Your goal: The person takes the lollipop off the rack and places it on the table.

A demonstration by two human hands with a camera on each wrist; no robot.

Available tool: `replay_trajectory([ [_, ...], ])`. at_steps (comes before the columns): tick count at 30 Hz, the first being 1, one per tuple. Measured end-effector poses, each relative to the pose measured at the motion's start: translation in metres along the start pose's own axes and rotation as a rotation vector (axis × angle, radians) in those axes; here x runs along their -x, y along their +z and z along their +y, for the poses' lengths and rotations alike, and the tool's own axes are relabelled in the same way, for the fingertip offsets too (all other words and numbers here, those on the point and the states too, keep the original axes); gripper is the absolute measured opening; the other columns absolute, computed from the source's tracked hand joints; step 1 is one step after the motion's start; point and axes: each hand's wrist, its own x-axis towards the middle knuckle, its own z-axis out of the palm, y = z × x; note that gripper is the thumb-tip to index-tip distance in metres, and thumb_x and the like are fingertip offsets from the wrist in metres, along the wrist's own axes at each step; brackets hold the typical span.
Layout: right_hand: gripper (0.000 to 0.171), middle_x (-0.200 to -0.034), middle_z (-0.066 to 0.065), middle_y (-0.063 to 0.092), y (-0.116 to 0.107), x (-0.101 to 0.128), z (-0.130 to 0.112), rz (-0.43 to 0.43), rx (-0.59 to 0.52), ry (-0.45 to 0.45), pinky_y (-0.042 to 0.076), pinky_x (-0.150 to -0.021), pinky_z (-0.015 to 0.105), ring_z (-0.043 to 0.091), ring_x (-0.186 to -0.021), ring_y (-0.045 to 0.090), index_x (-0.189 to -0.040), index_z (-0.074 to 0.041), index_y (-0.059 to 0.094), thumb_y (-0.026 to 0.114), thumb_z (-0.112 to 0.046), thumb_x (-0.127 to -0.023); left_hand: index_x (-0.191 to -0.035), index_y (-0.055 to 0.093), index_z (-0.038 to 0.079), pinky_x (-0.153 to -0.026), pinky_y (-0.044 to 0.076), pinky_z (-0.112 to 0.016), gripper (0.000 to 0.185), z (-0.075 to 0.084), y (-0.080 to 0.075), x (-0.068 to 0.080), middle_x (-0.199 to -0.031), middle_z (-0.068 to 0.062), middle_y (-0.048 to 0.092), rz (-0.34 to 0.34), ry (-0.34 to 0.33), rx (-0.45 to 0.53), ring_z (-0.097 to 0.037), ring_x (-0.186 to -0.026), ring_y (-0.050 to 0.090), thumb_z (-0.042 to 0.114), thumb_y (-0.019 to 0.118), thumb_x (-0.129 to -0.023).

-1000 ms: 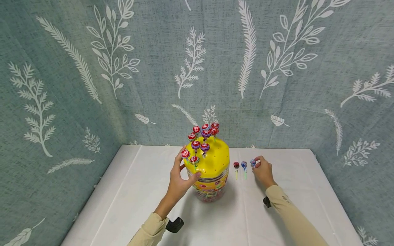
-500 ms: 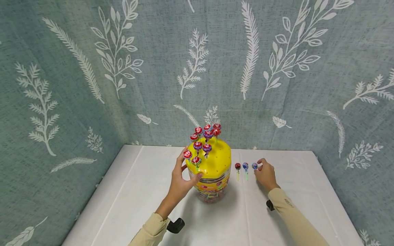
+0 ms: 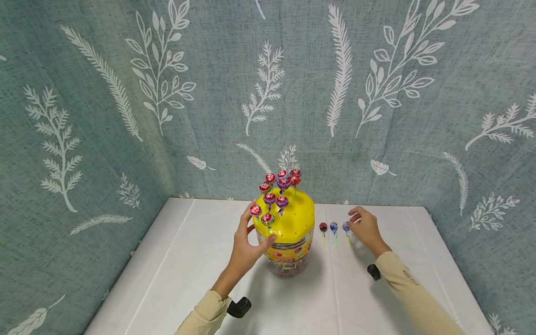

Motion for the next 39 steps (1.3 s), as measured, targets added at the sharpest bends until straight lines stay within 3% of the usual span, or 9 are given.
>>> replay_trajectory([
  [5,0.021,-0.088,0.021,0.063,-0.012,-0.002,-0.015,-0.016,-0.034,-0.010,0.050,-0.049,0.028,0.022,-0.067,0.060,-0.102,0.005,0.059,0.066,-0.003,-0.085,-0.145,0.030,0.021,-0.095,0.040,-0.054,0.079,-0.002,0.001,0.001,-0.154,0.003,0.023,-0.002,-0.014,0.002,-0.020,-0.137,0.029,0.039,0.072,-0.081],
  [13,0.022,-0.094,0.020,0.063,-0.031,-0.003,-0.040,-0.013,-0.085,-0.045,0.053,-0.053,0.029,0.024,-0.076,0.061,-0.106,0.004,0.059,0.065,-0.008,-0.088,-0.145,0.029,0.023,-0.096,0.040,-0.053,0.079,-0.003,0.001,0.002,-0.154,0.005,0.023,-0.002,-0.027,0.002,-0.020,-0.137,0.029,0.038,0.072,-0.080],
  [20,0.019,-0.093,0.017,0.064,-0.041,-0.004,-0.067,-0.002,-0.116,-0.127,0.053,-0.054,0.029,0.011,-0.075,0.060,-0.104,0.000,0.061,0.066,-0.009,-0.088,-0.145,0.029,0.022,-0.097,0.040,-0.053,0.079,-0.004,0.000,0.001,-0.154,0.004,0.023,0.003,-0.020,0.000,-0.020,-0.136,0.031,0.039,0.072,-0.081],
  [39,0.019,-0.091,0.008,0.067,-0.045,0.016,-0.146,0.015,-0.197,-0.339,0.050,-0.058,0.019,0.009,-0.078,0.059,-0.101,-0.006,0.064,0.070,-0.006,-0.084,-0.145,0.029,0.023,-0.096,0.040,-0.056,0.078,-0.005,0.002,0.002,-0.155,0.002,0.022,0.000,-0.013,0.018,-0.020,-0.137,0.030,0.034,0.073,-0.081],
])
